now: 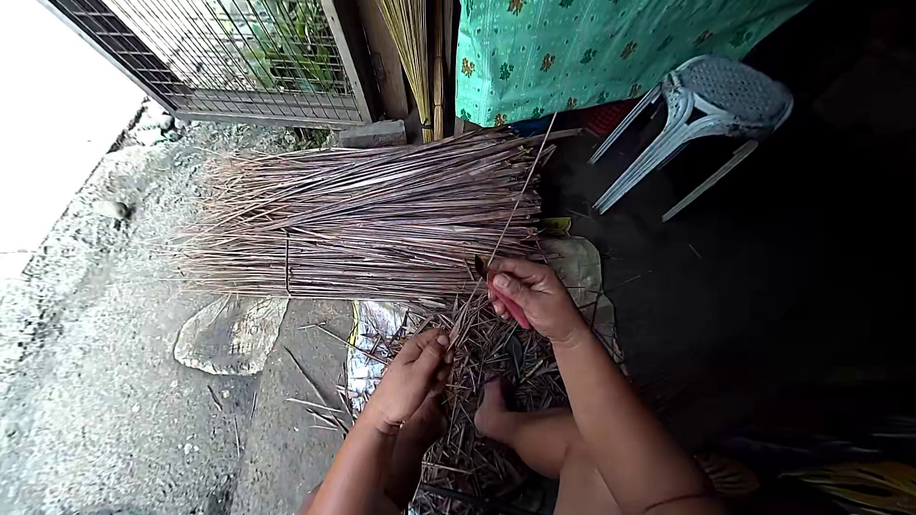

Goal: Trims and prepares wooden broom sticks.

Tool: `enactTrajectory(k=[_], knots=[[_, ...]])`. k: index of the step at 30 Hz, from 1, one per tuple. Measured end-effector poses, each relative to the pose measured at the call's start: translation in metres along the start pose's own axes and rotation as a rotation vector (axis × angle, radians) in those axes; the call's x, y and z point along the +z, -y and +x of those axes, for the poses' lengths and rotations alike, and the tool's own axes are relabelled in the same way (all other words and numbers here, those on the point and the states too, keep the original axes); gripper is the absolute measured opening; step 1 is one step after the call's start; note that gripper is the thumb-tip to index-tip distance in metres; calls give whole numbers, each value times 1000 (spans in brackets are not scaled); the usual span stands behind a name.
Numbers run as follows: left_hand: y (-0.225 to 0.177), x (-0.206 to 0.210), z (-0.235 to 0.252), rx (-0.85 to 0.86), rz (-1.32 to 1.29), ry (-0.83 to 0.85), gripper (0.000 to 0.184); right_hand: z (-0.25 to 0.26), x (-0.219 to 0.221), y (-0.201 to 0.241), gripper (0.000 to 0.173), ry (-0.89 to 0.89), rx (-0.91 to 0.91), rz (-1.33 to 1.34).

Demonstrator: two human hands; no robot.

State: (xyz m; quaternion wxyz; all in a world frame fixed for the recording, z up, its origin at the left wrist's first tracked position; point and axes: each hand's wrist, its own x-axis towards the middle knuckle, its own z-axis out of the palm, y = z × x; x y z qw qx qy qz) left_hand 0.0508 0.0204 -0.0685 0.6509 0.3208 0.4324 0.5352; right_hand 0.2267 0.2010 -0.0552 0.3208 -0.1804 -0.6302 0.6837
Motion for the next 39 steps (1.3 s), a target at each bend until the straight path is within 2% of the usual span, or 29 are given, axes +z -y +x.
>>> enactTrajectory(k=[5, 8, 12, 15, 18, 21, 23, 26, 28, 29, 31, 33, 35, 37, 39], knots=[[1, -2, -1, 49, 22, 34, 36, 3, -7, 1, 24, -221, -81, -147], [0, -5, -4, 30, 14, 78, 37, 5, -23, 5, 27, -340, -75, -100], [-1, -6, -2, 11, 41, 62, 37, 4, -25, 8, 24, -227, -54, 47], [0, -5, 3, 28, 226, 14, 34, 4, -18, 5, 20, -126, -8, 139], [7, -4, 12, 187, 443, -27, 29, 3, -1, 0, 15, 12, 41, 85], [22, -9, 17, 326, 691, -167, 23, -2, 24, 0, 23, 144, 142, -136], [25, -11, 20, 329, 694, -366, 22, -1, 33, 4, 28, 110, 138, -169], [13, -9, 27, 430, 439, -721, 24, 1, 41, 2, 37, -121, 193, -59], [2, -6, 28, 479, 228, -855, 24, 0, 48, -7, 44, -261, 286, 62], [-2, -5, 27, 485, 129, -870, 24, -2, 53, -12, 46, -303, 340, 125], [-3, 1, 25, 467, -8, -817, 28, -6, 63, -18, 42, -330, 429, 253], [1, 8, 24, 431, -82, -733, 29, -7, 70, -19, 29, -319, 475, 384], [8, 13, 24, 402, -134, -661, 31, -7, 71, -20, 29, -308, 473, 491], [10, 15, 22, 322, -170, -591, 35, -8, 68, -22, 28, -316, 440, 505], [6, 14, 18, 199, -69, -495, 40, -5, 62, -22, 26, -332, 389, 440]])
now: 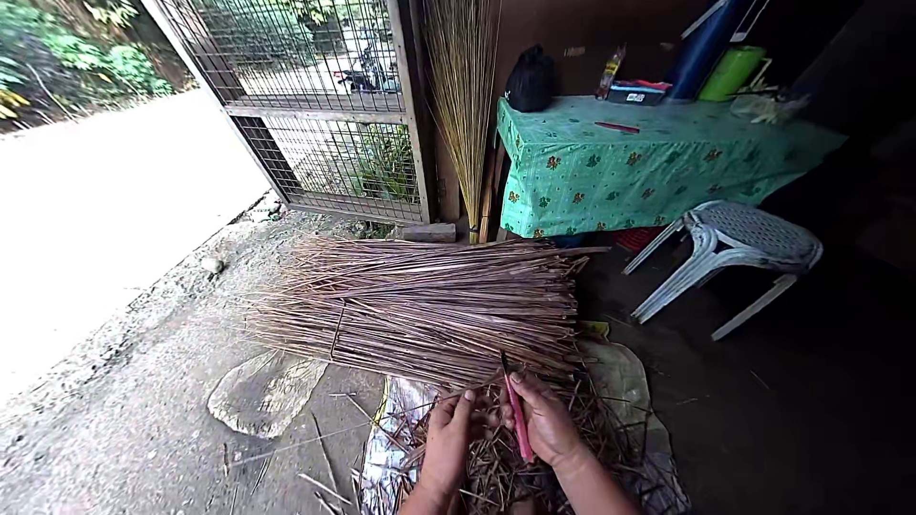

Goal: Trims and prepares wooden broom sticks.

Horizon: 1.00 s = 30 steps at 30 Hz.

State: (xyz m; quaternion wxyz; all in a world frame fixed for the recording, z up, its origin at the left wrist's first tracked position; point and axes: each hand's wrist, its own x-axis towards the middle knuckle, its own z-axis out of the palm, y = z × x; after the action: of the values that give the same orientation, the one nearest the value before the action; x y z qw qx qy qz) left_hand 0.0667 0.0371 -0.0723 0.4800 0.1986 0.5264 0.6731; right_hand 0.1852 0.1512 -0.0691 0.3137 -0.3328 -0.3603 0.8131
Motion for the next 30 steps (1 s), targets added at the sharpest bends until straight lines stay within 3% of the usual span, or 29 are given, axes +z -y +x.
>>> enactTrajectory(k=[1, 2, 4, 5, 6, 8, 11, 15, 19, 25, 30], knots=[[-2, -2, -2, 33, 136, 66, 40, 3, -1, 4, 25, -10, -36, -47], [-1, -4, -5, 175, 325, 106, 34, 5, -3, 9, 24, -18, -64, -97], [0, -10, -9, 649, 789, 35, 22, 6, -5, 18, 24, -32, -88, -172], [-4, -13, -6, 801, 952, -27, 22, 6, -7, 21, 24, -30, -86, -190], [-7, -17, -1, 843, 1056, -71, 25, 6, -10, 22, 23, -30, -87, -191], [-8, -28, 5, 675, 1189, -67, 31, 4, -15, 19, 22, -19, -99, -180], [-3, -38, 10, 465, 1167, -22, 21, 6, -18, 19, 22, 2, -148, -182], [-5, -31, 8, 529, 1073, -51, 19, 5, -21, 16, 22, 131, -241, -407], [-4, -30, 7, 573, 1036, -109, 16, 2, -19, 12, 23, 244, -156, -666], [-13, -35, 7, 596, 1076, -130, 16, 7, -26, 24, 21, 74, -238, -719], [-14, -44, 5, 574, 1106, -155, 17, 19, -48, 45, 22, -202, -350, -595]])
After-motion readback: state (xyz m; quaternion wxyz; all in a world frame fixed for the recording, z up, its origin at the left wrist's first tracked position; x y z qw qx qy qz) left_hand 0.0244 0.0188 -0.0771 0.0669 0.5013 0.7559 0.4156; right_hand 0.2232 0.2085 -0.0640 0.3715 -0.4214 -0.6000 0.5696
